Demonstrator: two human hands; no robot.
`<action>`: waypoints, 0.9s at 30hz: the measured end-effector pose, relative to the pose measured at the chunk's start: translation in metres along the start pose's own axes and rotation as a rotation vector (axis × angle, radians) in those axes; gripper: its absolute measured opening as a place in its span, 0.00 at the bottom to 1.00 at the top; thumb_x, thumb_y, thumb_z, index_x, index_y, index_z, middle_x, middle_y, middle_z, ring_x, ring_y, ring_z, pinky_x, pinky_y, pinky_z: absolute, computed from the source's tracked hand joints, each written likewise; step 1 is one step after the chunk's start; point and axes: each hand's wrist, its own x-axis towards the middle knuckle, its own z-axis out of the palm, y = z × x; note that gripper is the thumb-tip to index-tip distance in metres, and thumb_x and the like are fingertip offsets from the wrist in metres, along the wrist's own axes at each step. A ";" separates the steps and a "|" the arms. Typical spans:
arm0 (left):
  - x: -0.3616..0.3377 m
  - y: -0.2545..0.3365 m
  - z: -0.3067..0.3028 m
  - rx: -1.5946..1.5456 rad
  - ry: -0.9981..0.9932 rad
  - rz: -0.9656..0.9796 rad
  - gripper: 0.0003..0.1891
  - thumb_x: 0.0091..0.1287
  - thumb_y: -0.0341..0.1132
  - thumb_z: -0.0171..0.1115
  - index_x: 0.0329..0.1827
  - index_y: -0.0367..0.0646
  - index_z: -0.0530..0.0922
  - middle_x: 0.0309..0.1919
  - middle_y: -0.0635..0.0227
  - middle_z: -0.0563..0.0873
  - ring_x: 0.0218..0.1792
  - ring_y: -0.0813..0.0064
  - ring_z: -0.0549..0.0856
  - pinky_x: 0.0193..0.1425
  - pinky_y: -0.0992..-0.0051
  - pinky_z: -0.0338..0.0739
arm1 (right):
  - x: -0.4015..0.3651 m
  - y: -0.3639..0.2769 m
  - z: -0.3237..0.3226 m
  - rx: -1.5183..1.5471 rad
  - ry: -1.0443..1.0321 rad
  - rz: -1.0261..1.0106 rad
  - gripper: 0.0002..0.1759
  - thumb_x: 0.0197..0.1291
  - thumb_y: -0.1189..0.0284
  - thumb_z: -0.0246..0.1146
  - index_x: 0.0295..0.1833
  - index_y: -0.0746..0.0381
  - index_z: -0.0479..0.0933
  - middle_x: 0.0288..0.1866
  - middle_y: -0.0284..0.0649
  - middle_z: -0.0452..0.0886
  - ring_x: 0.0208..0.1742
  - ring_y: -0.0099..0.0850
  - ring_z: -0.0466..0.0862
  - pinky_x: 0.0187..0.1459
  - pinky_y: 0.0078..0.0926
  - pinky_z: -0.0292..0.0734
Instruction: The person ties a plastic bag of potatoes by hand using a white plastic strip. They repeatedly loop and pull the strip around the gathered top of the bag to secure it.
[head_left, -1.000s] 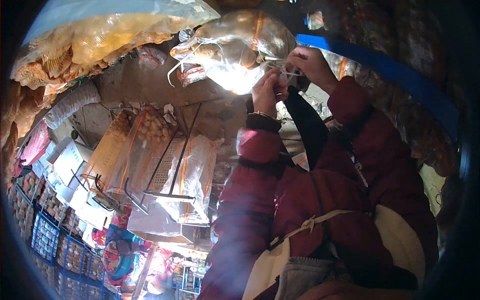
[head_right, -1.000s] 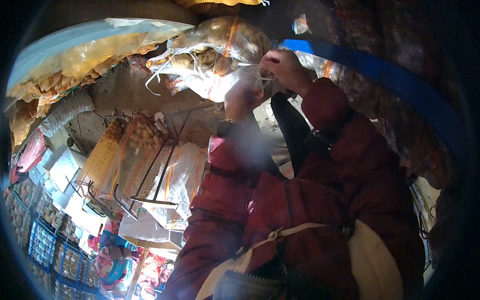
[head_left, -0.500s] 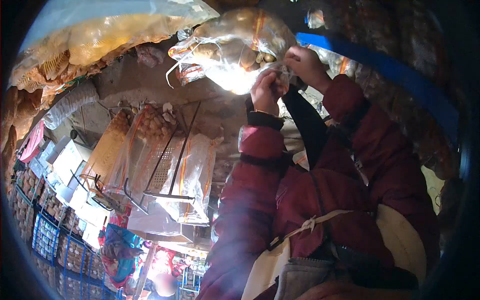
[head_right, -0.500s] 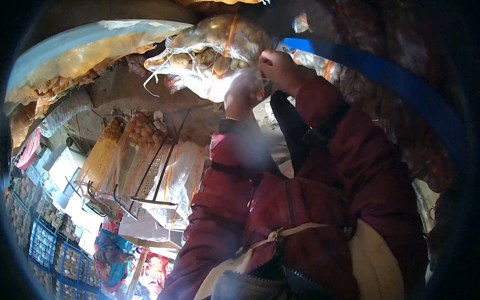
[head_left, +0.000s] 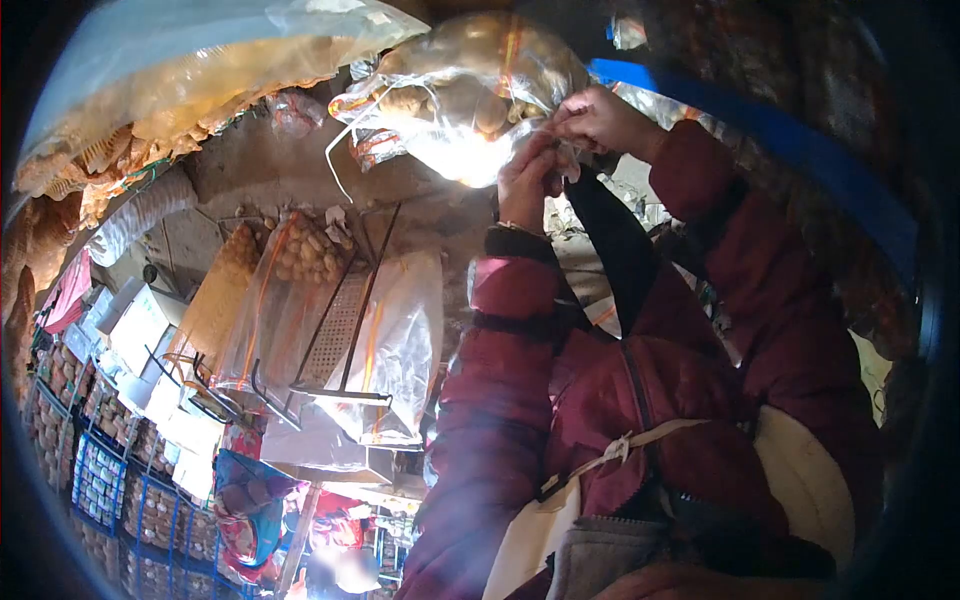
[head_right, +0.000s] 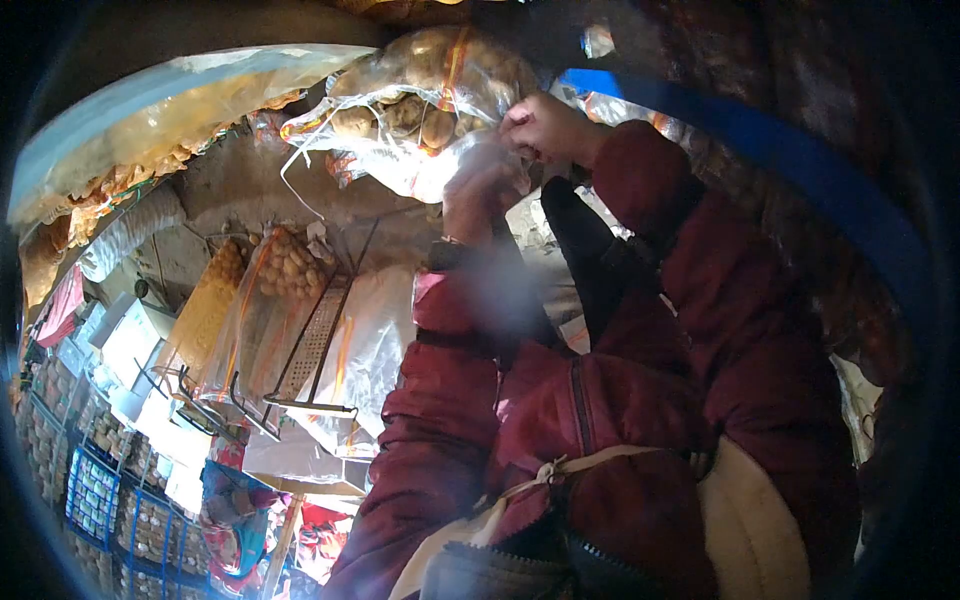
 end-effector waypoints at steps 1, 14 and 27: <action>-0.002 0.000 0.003 0.002 0.004 -0.003 0.15 0.64 0.29 0.54 0.54 0.37 0.76 0.29 0.67 0.81 0.27 0.77 0.79 0.29 0.81 0.71 | -0.001 0.000 0.001 0.050 -0.032 0.071 0.08 0.56 0.71 0.61 0.33 0.66 0.78 0.20 0.30 0.75 0.19 0.17 0.72 0.22 0.20 0.69; -0.022 0.019 0.024 0.493 0.341 0.212 0.11 0.59 0.34 0.64 0.35 0.33 0.82 0.23 0.66 0.83 0.26 0.83 0.78 0.33 0.78 0.74 | -0.039 -0.015 0.005 0.531 0.024 -0.007 0.12 0.57 0.77 0.55 0.46 0.66 0.75 0.36 0.38 0.82 0.34 0.23 0.81 0.38 0.19 0.75; -0.015 0.042 0.027 0.484 0.201 0.208 0.10 0.61 0.33 0.64 0.38 0.32 0.82 0.26 0.69 0.83 0.28 0.84 0.79 0.33 0.81 0.73 | -0.008 -0.003 0.013 -0.602 0.192 -0.541 0.15 0.54 0.73 0.56 0.49 0.65 0.74 0.35 0.45 0.77 0.37 0.38 0.79 0.40 0.34 0.73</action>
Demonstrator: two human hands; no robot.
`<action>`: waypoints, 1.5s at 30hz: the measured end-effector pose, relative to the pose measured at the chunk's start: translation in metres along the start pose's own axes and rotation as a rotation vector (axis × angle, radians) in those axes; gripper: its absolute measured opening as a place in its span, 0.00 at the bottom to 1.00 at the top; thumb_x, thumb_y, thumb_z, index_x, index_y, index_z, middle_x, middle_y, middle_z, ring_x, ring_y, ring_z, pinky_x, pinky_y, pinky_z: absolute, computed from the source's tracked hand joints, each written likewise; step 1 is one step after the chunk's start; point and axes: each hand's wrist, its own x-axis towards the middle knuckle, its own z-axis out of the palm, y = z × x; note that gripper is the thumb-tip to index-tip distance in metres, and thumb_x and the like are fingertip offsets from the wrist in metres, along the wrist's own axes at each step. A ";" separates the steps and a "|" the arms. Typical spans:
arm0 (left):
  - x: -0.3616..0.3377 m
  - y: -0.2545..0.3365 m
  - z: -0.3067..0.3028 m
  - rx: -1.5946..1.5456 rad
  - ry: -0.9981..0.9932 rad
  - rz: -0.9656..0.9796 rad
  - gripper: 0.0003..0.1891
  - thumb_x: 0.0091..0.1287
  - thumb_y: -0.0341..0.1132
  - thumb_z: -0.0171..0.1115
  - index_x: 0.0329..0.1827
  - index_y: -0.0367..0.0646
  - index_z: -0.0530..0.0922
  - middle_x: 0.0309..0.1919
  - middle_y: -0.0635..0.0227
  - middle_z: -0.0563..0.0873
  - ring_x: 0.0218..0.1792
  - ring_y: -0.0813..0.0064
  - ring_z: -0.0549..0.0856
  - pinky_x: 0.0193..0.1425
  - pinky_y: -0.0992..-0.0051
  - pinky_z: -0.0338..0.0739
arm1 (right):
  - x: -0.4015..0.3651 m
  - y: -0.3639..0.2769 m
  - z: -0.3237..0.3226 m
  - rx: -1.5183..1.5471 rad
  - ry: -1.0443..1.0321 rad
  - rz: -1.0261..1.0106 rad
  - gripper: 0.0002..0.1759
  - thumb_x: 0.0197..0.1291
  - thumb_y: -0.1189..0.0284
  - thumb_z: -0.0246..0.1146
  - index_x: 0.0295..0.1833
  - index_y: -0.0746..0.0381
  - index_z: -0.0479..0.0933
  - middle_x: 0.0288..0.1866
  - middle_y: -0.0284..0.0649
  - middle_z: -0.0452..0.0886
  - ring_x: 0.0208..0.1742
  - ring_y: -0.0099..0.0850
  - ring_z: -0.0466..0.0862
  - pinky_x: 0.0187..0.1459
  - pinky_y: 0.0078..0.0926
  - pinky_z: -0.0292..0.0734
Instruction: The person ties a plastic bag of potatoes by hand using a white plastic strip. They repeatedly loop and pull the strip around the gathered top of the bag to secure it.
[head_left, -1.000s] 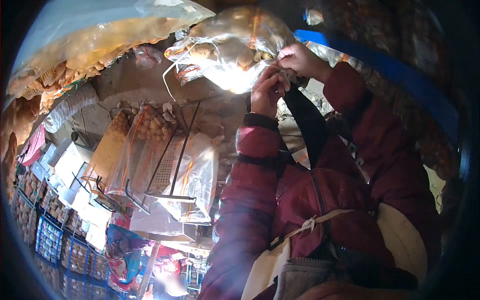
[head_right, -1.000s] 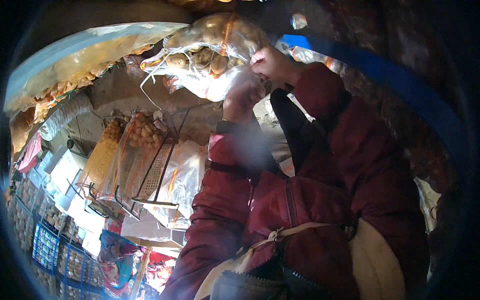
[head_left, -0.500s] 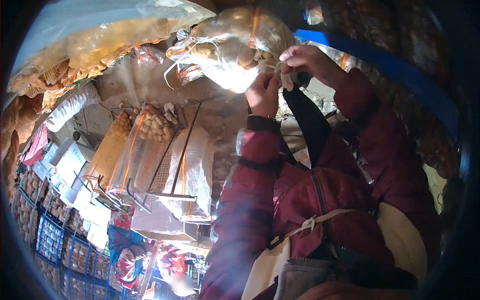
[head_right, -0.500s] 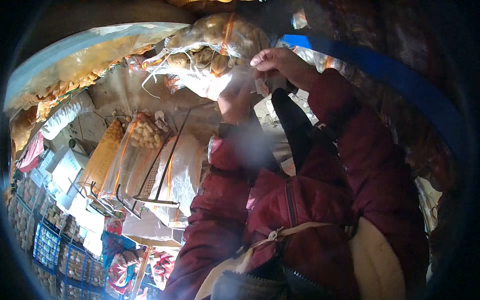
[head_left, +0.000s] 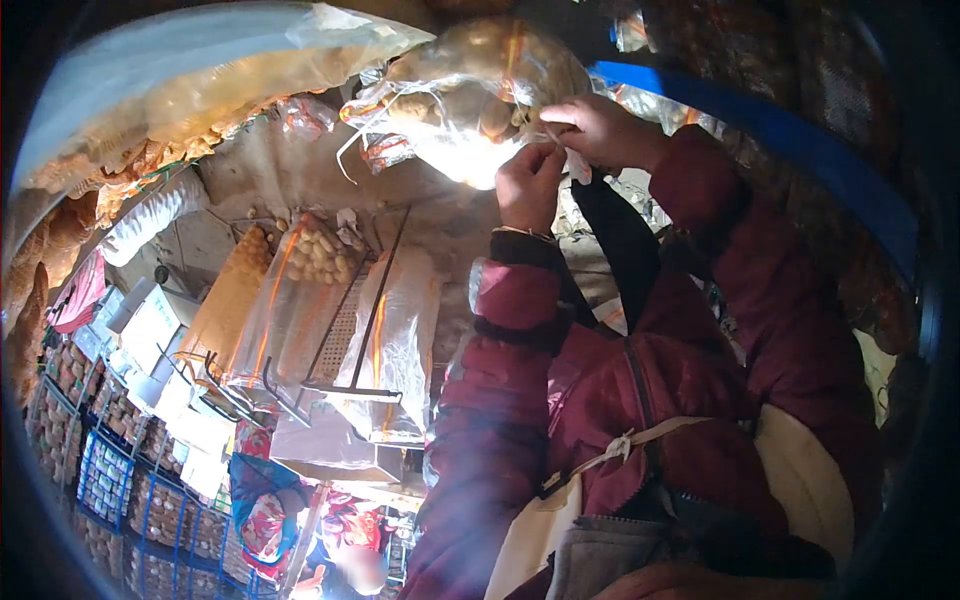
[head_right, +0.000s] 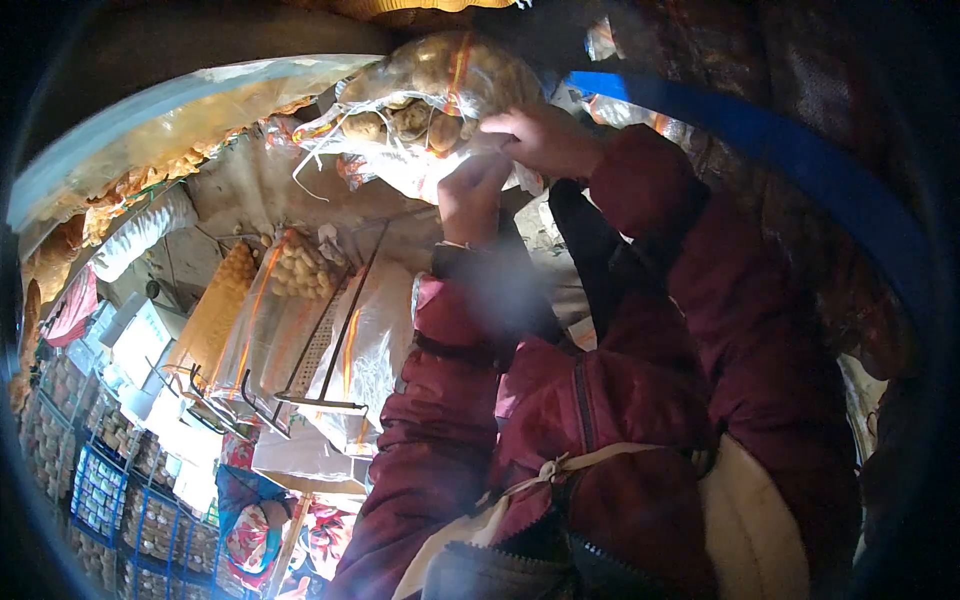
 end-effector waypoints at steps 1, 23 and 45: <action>0.001 0.000 0.000 -0.053 0.000 -0.036 0.10 0.61 0.33 0.64 0.38 0.33 0.82 0.27 0.69 0.83 0.28 0.84 0.79 0.33 0.81 0.73 | 0.002 -0.001 -0.001 0.029 -0.015 0.025 0.16 0.54 0.72 0.57 0.48 0.64 0.74 0.36 0.45 0.77 0.39 0.41 0.78 0.41 0.35 0.72; 0.005 -0.020 0.016 -0.051 0.028 0.175 0.15 0.63 0.40 0.63 0.31 0.33 0.79 0.20 0.71 0.79 0.22 0.84 0.74 0.25 0.81 0.67 | -0.022 -0.004 0.006 0.570 0.176 0.376 0.10 0.52 0.79 0.59 0.42 0.64 0.70 0.33 0.34 0.76 0.36 0.21 0.77 0.39 0.22 0.73; -0.005 -0.013 0.017 0.321 0.056 0.094 0.11 0.59 0.37 0.63 0.40 0.41 0.80 0.26 0.60 0.84 0.26 0.65 0.84 0.34 0.68 0.77 | -0.087 0.011 -0.026 1.348 0.016 0.688 0.10 0.52 0.77 0.62 0.38 0.58 0.68 0.35 0.35 0.75 0.35 0.24 0.77 0.36 0.22 0.74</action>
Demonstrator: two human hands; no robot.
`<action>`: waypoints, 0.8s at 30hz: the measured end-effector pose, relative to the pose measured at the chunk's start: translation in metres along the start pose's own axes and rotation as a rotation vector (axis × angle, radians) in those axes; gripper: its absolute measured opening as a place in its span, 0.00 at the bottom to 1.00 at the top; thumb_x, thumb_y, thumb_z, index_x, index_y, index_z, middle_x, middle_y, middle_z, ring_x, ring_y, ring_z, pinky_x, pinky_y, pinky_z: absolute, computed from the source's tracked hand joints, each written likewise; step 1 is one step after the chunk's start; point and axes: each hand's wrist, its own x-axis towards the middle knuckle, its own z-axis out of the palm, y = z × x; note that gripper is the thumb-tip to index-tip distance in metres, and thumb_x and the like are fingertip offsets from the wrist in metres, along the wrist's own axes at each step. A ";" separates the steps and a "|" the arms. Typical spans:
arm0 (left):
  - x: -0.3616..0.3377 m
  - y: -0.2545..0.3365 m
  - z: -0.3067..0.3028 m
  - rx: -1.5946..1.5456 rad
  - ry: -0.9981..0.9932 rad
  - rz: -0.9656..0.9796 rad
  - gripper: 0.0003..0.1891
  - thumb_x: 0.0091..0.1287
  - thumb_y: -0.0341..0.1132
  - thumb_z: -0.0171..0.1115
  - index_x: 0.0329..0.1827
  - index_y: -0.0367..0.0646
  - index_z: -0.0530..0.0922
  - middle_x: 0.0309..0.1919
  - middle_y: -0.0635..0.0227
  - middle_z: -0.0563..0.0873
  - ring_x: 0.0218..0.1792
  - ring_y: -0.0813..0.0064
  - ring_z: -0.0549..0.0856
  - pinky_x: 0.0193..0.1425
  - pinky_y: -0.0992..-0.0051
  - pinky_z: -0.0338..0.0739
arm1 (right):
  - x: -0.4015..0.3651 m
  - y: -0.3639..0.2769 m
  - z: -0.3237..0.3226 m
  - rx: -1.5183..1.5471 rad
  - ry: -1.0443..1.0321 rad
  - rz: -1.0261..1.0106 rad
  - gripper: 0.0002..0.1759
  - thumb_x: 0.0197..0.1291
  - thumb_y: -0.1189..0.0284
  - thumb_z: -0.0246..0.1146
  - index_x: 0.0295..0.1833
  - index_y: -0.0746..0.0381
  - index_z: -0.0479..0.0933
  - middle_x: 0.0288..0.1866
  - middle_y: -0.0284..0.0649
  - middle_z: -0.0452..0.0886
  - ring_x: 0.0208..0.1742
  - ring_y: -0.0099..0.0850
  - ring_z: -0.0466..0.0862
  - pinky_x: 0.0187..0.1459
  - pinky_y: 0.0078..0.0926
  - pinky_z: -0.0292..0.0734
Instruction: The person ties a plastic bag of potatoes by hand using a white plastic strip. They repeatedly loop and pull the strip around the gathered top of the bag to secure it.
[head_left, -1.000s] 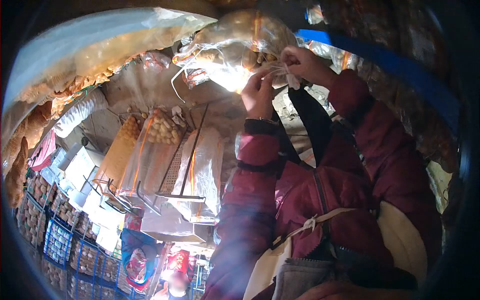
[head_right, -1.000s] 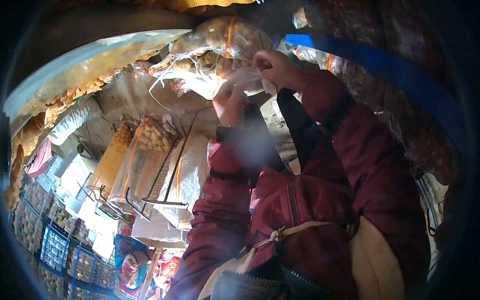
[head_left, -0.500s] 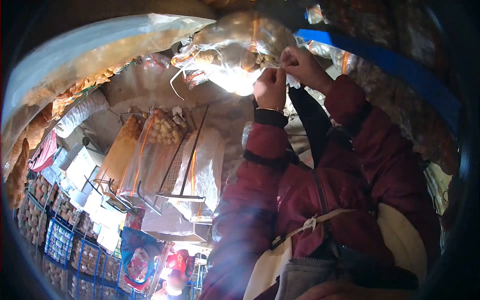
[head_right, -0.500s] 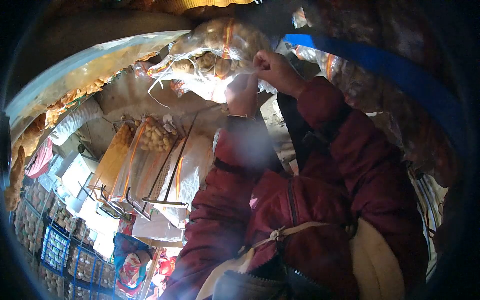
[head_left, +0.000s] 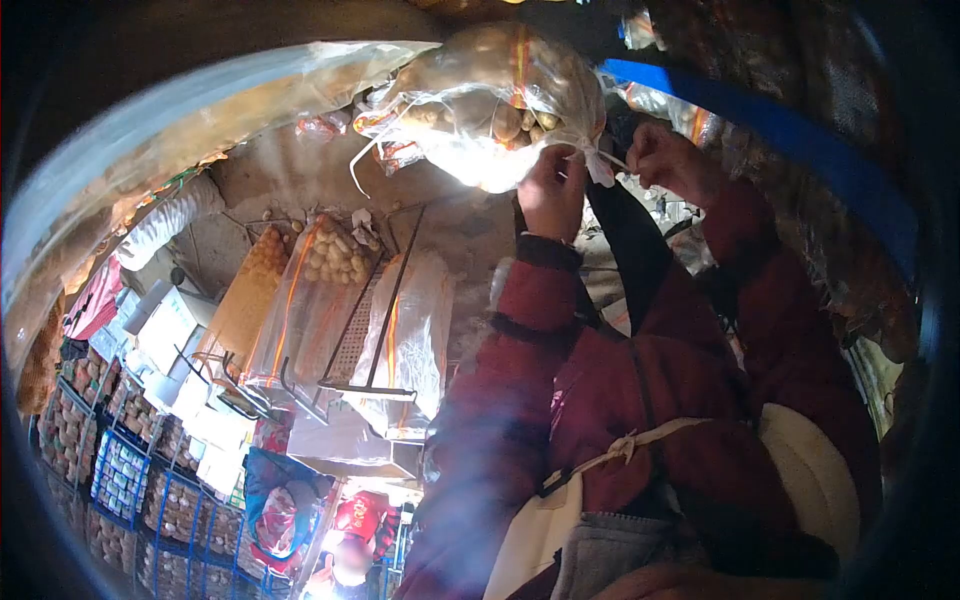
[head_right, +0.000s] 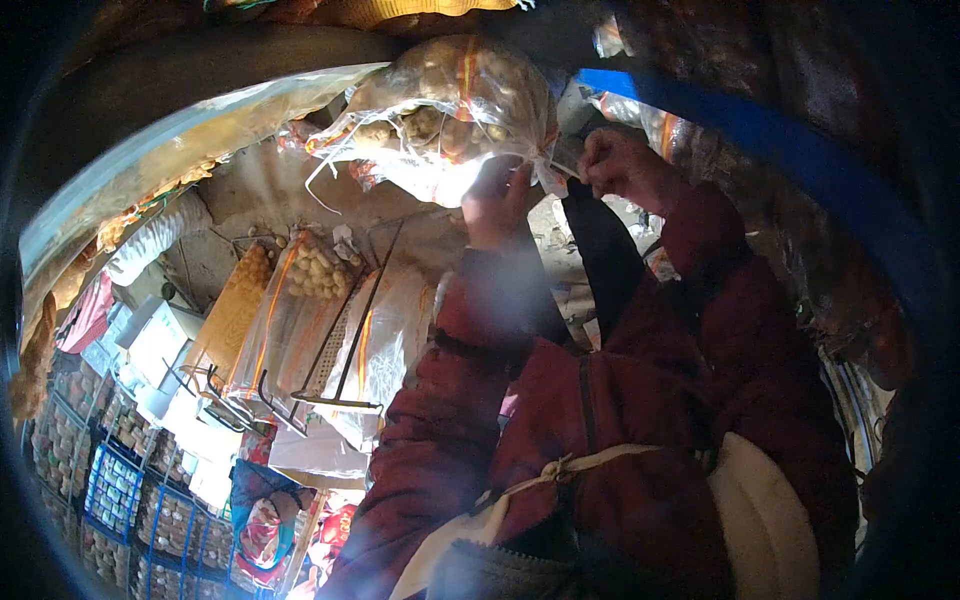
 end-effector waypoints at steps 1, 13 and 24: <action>-0.005 0.003 0.003 -0.028 -0.036 -0.023 0.13 0.58 0.37 0.63 0.44 0.42 0.80 0.26 0.60 0.84 0.26 0.64 0.84 0.34 0.68 0.77 | -0.003 -0.002 0.006 0.018 -0.009 -0.019 0.10 0.53 0.78 0.61 0.39 0.58 0.69 0.36 0.36 0.76 0.35 0.25 0.77 0.36 0.23 0.75; -0.003 -0.007 0.018 -0.330 0.091 -0.125 0.09 0.63 0.36 0.60 0.33 0.39 0.78 0.25 0.59 0.83 0.27 0.63 0.83 0.35 0.68 0.76 | -0.010 -0.017 0.014 0.006 -0.008 -0.019 0.07 0.53 0.78 0.61 0.37 0.59 0.70 0.35 0.34 0.76 0.37 0.25 0.78 0.38 0.22 0.77; 0.003 -0.007 0.036 -0.565 -0.259 -0.456 0.18 0.69 0.45 0.54 0.24 0.41 0.73 0.16 0.73 0.75 0.14 0.85 0.71 0.17 0.80 0.62 | 0.033 -0.004 0.023 -0.886 0.122 -0.289 0.11 0.58 0.69 0.58 0.38 0.66 0.77 0.27 0.38 0.77 0.28 0.24 0.77 0.31 0.25 0.72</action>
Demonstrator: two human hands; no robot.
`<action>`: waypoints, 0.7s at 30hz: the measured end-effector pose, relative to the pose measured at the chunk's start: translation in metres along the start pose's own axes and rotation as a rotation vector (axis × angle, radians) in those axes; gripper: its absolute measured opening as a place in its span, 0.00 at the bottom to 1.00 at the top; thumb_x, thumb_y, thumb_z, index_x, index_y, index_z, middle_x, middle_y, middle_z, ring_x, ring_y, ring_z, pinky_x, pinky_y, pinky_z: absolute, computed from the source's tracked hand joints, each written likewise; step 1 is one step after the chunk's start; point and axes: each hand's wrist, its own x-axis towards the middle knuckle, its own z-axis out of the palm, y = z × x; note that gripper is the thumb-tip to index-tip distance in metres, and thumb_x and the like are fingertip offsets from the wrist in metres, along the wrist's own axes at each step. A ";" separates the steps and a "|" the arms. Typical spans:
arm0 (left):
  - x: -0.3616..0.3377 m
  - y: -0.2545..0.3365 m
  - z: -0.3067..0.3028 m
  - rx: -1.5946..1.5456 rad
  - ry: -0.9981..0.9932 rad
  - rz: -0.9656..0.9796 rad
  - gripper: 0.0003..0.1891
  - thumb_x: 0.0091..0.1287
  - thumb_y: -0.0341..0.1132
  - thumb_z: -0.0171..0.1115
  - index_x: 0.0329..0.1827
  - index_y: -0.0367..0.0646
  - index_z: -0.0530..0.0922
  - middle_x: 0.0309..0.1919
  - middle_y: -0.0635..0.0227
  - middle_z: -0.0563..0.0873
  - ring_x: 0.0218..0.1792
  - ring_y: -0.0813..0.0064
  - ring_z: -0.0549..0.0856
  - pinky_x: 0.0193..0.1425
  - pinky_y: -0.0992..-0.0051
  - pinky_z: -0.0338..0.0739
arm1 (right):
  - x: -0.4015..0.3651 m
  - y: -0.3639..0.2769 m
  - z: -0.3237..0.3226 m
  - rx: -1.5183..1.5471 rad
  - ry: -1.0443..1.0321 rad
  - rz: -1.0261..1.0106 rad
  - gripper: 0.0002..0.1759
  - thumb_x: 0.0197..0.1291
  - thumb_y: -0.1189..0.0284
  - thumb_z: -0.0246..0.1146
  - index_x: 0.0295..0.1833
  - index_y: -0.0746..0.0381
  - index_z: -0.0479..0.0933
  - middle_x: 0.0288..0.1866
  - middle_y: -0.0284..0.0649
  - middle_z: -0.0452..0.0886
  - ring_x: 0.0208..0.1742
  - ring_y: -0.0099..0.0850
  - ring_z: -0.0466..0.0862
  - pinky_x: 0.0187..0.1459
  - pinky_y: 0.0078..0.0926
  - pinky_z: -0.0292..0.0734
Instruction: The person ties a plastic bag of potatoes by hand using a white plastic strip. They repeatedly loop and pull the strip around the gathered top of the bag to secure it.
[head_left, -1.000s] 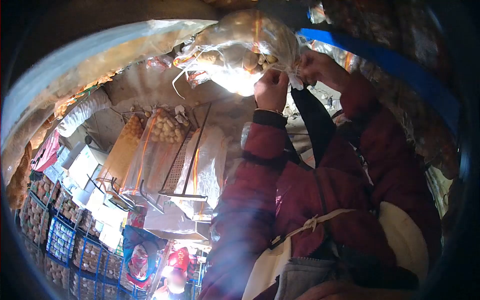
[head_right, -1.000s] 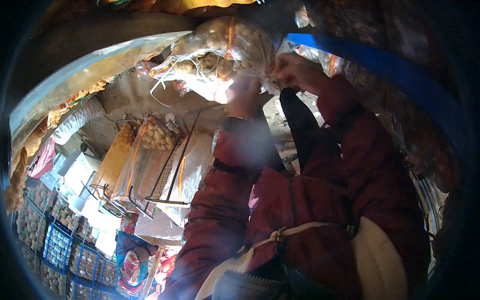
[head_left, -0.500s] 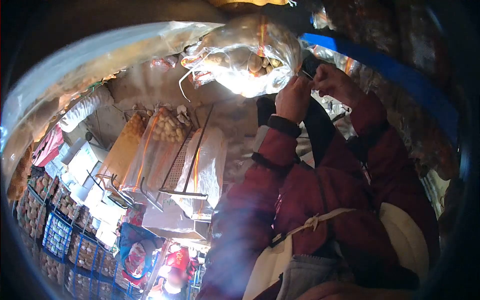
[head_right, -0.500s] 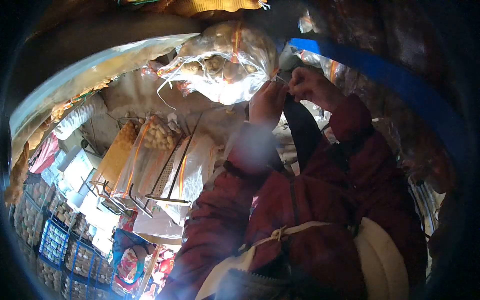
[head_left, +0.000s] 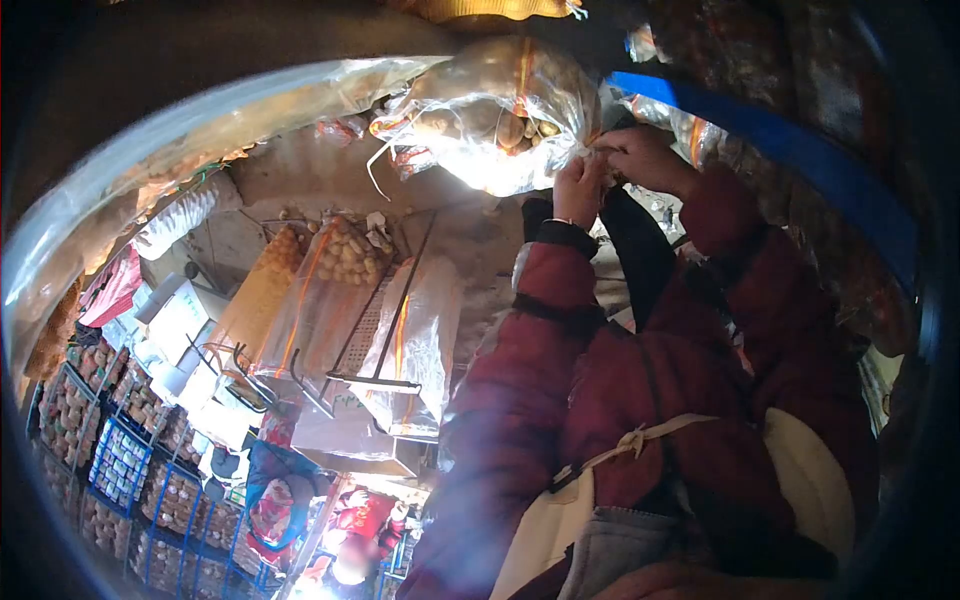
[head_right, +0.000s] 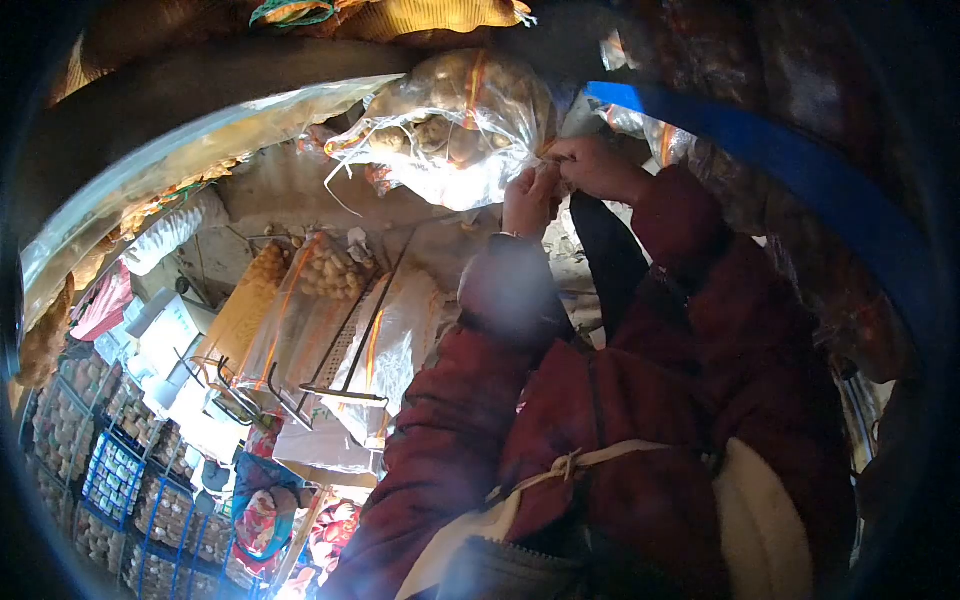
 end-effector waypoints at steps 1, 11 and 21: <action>-0.001 0.002 -0.003 0.127 0.016 0.051 0.19 0.69 0.45 0.53 0.25 0.41 0.74 0.16 0.74 0.75 0.15 0.85 0.71 0.18 0.80 0.63 | 0.004 -0.001 0.001 -0.141 -0.040 -0.130 0.13 0.57 0.68 0.58 0.35 0.68 0.77 0.24 0.40 0.77 0.25 0.25 0.76 0.30 0.27 0.71; -0.006 0.012 -0.039 0.165 -0.058 -0.014 0.22 0.70 0.51 0.49 0.23 0.44 0.72 0.15 0.74 0.72 0.15 0.84 0.70 0.18 0.80 0.62 | -0.011 0.024 -0.007 0.164 -0.115 0.260 0.15 0.60 0.64 0.59 0.30 0.66 0.77 0.25 0.35 0.78 0.23 0.23 0.76 0.28 0.25 0.72; -0.011 -0.003 -0.030 -0.043 -0.045 -0.011 0.22 0.70 0.51 0.50 0.22 0.45 0.71 0.11 0.75 0.70 0.11 0.84 0.68 0.15 0.80 0.59 | 0.002 -0.023 0.015 0.845 0.032 0.217 0.16 0.66 0.60 0.54 0.37 0.61 0.77 0.27 0.30 0.75 0.22 0.17 0.71 0.25 0.18 0.68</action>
